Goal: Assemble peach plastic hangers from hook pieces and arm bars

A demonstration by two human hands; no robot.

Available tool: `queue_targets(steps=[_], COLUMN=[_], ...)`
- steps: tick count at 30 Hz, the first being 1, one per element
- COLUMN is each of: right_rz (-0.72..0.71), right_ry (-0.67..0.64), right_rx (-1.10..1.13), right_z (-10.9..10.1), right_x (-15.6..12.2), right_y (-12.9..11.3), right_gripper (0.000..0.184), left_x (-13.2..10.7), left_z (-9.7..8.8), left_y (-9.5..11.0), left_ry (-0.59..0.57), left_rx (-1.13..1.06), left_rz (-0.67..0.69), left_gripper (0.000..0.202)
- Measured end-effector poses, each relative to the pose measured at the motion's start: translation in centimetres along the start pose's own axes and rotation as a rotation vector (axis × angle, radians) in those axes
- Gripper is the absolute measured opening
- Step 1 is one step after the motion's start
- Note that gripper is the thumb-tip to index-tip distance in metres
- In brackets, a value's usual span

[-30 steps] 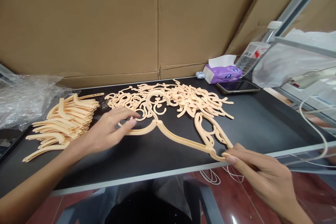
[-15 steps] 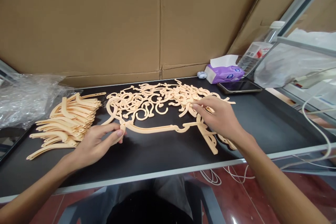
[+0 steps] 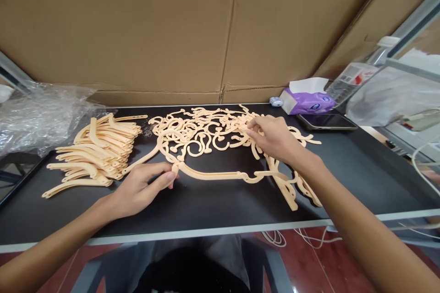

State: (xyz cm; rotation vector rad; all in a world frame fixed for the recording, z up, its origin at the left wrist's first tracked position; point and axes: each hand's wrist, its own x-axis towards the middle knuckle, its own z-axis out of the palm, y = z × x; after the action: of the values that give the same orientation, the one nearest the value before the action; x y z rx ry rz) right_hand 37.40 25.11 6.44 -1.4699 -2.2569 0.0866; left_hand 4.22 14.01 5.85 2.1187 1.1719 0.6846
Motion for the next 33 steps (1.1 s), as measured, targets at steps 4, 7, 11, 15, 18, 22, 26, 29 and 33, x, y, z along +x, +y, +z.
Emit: queue_targets(steps=[4, 7, 11, 15, 18, 22, 26, 29, 33], right_rz=[-0.083, -0.142, -0.109, 0.012, 0.104, 0.141, 0.102, 0.05, -0.044], right_ry=[0.043, 0.098, 0.225, 0.221, 0.04, -0.216, -0.259, -0.281, -0.341], right_rx=[0.145, 0.236, 0.375, 0.649, 0.891, 1.115, 1.097, 1.057, 0.908], right_z=[-0.2, -0.4, -0.5, 0.7, 1.9, 3.0, 3.1, 3.0, 2.6], right_x=[1.1, 1.6, 1.6, 1.0, 0.3, -0.4, -1.0, -1.4, -1.8], right_y=[-4.0, -7.3, -10.6, -12.4, -12.9, -13.2, -13.4, -13.6, -13.9], right_gripper=[0.026, 0.019, 0.011, 0.013, 0.018, 0.02, 0.02, 0.022, 0.019], left_x=[0.0, 0.1, 0.1, 0.0, -0.1, -0.2, -0.1, 0.0, 0.1], left_z=[0.0, 0.1, 0.0, 0.2, 0.7, 1.1, 0.9, 0.8, 0.8], left_y=[0.0, 0.0, 0.0, -0.3, -0.7, -1.0, -0.9, -0.9, -0.9], left_ry=[-0.004, 0.007, 0.027, 0.08, 0.179, 0.231, 0.224, 0.211, 0.221], left_rx=[-0.014, -0.012, 0.014, 0.013, -0.097, -0.138, -0.078, -0.085, -0.193], left_rz=[-0.011, -0.019, -0.031, -0.045, -0.061, -0.109, -0.101, -0.144, -0.255], left_gripper=[0.037, 0.036, 0.035, 0.031, 0.014, 0.048, 0.039, 0.027, 0.032])
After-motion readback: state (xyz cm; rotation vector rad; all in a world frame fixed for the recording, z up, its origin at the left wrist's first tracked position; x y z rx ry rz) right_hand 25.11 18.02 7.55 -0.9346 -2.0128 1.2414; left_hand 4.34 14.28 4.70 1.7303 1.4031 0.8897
